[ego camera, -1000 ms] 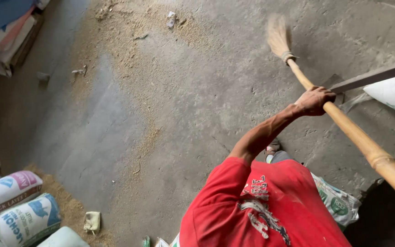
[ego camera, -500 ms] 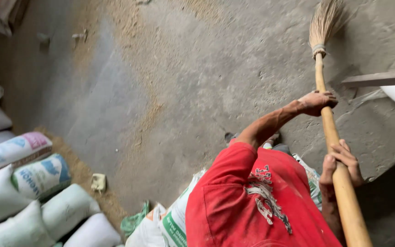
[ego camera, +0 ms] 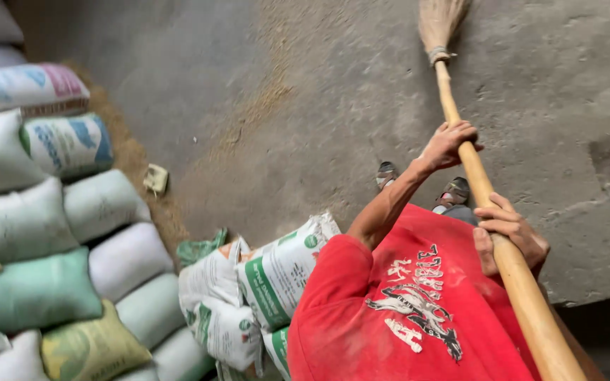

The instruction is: The recorder is sweeping the concrete floor of a warehouse using a traditional long-handled broom.

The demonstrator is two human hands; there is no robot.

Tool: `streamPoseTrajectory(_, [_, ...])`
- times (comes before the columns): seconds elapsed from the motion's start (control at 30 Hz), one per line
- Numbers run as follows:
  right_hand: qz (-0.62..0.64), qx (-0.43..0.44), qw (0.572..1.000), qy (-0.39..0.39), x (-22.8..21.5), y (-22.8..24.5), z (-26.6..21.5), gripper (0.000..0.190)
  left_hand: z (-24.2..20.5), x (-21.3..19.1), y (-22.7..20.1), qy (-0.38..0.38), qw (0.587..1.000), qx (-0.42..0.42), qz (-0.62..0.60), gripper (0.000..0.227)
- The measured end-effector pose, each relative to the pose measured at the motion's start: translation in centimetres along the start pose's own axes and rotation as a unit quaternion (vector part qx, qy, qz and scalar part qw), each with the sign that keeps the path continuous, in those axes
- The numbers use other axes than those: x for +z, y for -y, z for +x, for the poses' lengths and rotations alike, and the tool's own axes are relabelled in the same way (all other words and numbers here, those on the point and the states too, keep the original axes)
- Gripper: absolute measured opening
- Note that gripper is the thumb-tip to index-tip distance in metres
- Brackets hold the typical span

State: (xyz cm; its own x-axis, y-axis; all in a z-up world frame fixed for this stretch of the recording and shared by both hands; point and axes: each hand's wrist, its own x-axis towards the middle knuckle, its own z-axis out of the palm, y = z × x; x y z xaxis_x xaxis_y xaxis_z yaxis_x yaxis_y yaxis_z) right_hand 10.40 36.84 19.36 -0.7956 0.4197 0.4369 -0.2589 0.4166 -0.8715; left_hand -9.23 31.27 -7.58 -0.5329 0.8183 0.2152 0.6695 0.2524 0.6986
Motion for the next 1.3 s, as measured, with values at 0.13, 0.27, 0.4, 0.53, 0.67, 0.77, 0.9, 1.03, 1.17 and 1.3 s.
streamPoseTrajectory(0.13, [0.041, 0.003, 0.989, 0.139, 6.1, 1.9, 2.3, 0.009, -7.0, -9.0, 2.3, -0.148, 0.987, -0.065, 0.001, 0.031])
streamPoseTrajectory(0.27, [0.104, -0.017, 0.962, 0.252, 12.7, 1.9, 1.4, 0.014, -16.0, -16.4, 3.8, -0.226, 0.961, -0.155, 0.041, 0.030])
streamPoseTrajectory(0.4, [0.173, -0.034, 0.932, 0.317, 19.3, 2.7, 0.8, 0.016, -24.6, -21.7, 6.7, -0.277, 0.936, -0.189, 0.110, 0.027])
streamPoseTrajectory(0.53, [0.228, -0.055, 0.898, 0.372, 23.0, 4.5, 2.4, 0.015, -28.3, -26.0, 7.7, -0.329, 0.895, -0.256, 0.158, 0.027])
streamPoseTrajectory(0.67, [0.237, -0.083, 0.888, 0.386, 24.2, 6.4, 4.9, 0.013, -27.9, -29.6, 8.4, -0.378, 0.869, -0.247, 0.201, 0.028])
streamPoseTrajectory(0.77, [0.242, -0.108, 0.890, 0.371, 24.3, 6.6, 6.1, 0.012, -25.3, -30.8, 9.6, -0.373, 0.870, -0.221, 0.235, 0.028])
streamPoseTrajectory(0.9, [0.219, -0.122, 0.906, 0.342, 22.0, 6.3, 7.7, 0.010, -18.7, -29.8, 11.9, -0.384, 0.876, -0.172, 0.234, 0.027])
streamPoseTrajectory(1.03, [0.152, -0.122, 0.943, 0.271, 17.7, 4.9, 8.2, 0.007, -10.1, -25.3, 13.1, -0.354, 0.904, -0.123, 0.203, 0.029])
streamPoseTrajectory(1.17, [0.054, -0.098, 0.980, 0.163, 11.8, 3.5, 6.9, 0.006, -0.6, -18.4, 11.4, -0.272, 0.949, -0.064, 0.149, 0.030])
streamPoseTrajectory(1.3, [-0.009, -0.072, 0.995, 0.067, 5.6, 1.6, 3.9, 0.008, 6.9, -9.2, 8.1, -0.201, 0.973, 0.031, 0.109, 0.033])
